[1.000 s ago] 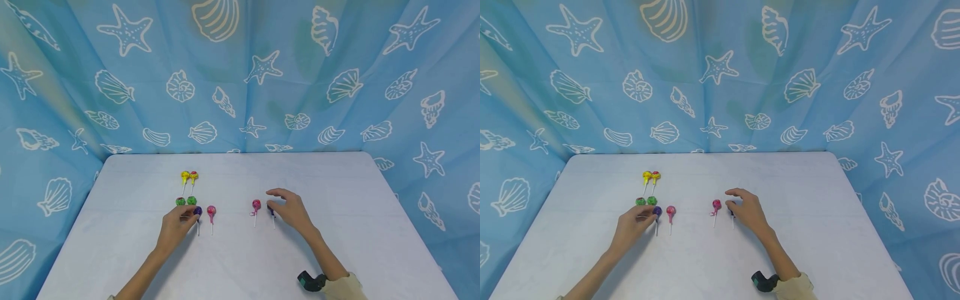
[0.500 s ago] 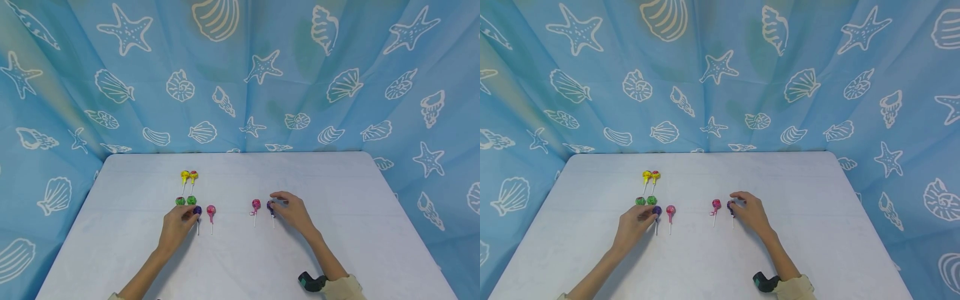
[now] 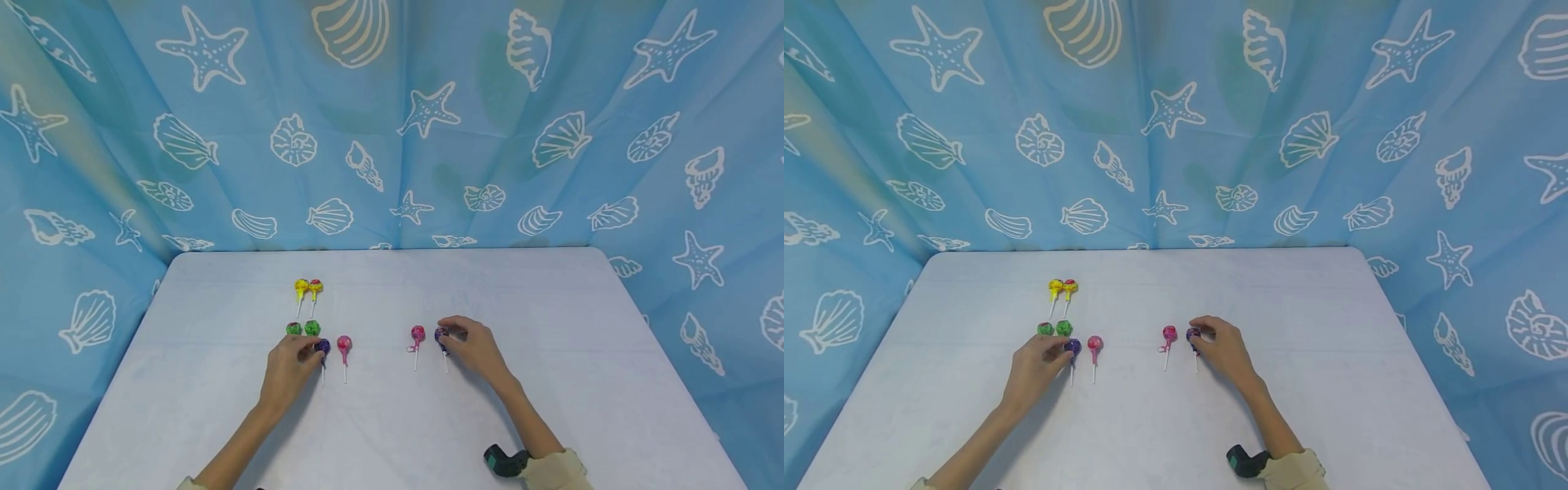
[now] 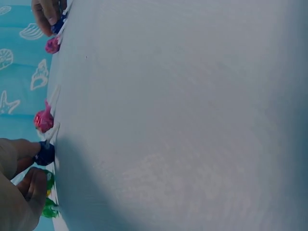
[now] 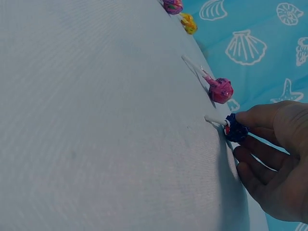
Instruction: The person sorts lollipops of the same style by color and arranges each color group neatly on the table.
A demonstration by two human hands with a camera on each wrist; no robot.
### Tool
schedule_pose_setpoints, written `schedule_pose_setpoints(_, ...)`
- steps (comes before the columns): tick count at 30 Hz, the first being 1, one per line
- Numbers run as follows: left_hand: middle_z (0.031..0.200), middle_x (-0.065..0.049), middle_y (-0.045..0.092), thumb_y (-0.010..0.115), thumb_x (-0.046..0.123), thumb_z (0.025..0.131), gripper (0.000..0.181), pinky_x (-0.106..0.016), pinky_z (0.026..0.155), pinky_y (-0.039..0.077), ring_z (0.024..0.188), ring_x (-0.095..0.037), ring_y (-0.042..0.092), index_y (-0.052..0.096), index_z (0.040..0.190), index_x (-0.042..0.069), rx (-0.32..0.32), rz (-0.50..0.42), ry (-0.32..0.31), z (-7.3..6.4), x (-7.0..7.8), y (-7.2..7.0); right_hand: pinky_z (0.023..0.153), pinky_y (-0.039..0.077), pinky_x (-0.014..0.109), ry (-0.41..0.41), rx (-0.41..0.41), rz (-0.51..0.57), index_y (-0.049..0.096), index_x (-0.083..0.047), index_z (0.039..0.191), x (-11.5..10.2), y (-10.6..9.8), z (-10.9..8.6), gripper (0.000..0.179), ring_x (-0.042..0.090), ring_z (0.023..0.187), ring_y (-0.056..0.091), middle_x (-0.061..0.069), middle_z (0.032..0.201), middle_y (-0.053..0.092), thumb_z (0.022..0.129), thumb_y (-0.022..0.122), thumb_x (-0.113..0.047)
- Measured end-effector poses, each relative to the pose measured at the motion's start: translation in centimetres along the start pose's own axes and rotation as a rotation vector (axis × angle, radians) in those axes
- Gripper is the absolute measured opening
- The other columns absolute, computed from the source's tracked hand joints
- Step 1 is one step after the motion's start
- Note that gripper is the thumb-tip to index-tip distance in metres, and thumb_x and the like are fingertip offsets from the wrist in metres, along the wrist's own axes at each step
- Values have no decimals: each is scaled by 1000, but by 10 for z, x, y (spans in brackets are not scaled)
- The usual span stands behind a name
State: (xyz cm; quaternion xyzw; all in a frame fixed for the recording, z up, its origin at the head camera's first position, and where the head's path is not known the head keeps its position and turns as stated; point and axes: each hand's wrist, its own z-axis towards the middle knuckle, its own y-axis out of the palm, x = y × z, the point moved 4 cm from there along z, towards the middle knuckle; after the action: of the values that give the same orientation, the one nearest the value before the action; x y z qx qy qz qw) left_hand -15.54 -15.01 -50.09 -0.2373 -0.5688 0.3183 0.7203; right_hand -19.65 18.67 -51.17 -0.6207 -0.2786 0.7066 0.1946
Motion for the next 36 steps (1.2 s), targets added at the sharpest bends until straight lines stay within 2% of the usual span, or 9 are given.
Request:
schedule_pose_setpoints(11, 95, -12, 67, 83, 0, 79, 26, -35, 72, 58, 84, -22, 66, 74, 103, -1, -18, -13, 39, -1, 0, 1, 97, 50, 47, 1, -5, 6, 71, -3, 116, -1, 0, -2, 27, 31, 108, 64, 12, 114, 70, 89, 73, -4)
schedule_pose_setpoints(19, 96, -13, 68, 80, -4, 78, 25, -33, 70, 58, 84, -23, 67, 72, 102, -2, -50, -17, 55, -1, 6, 1, 97, 50, 46, -5, -13, 16, 70, -2, 117, -2, 0, -2, 27, 31, 109, 64, 13, 115, 69, 90, 72, -4)
schedule_pose_setpoints(27, 95, -15, 69, 78, -8, 77, 29, -32, 70, 58, 84, -24, 69, 71, 105, -5, -56, 4, 74, -1, 10, 1, 98, 50, 47, -4, -16, 18, 70, -2, 118, 0, 1, -2, 28, 31, 109, 64, 13, 115, 69, 90, 72, -5)
schedule_pose_setpoints(36, 91, -13, 69, 78, -7, 77, 27, -30, 68, 58, 81, -22, 68, 72, 103, -5, -82, 7, 24, 3, 10, 3, 97, 50, 47, 8, -15, 21, 70, -3, 118, 2, 1, -2, 29, 31, 109, 64, 13, 115, 69, 90, 72, -6)
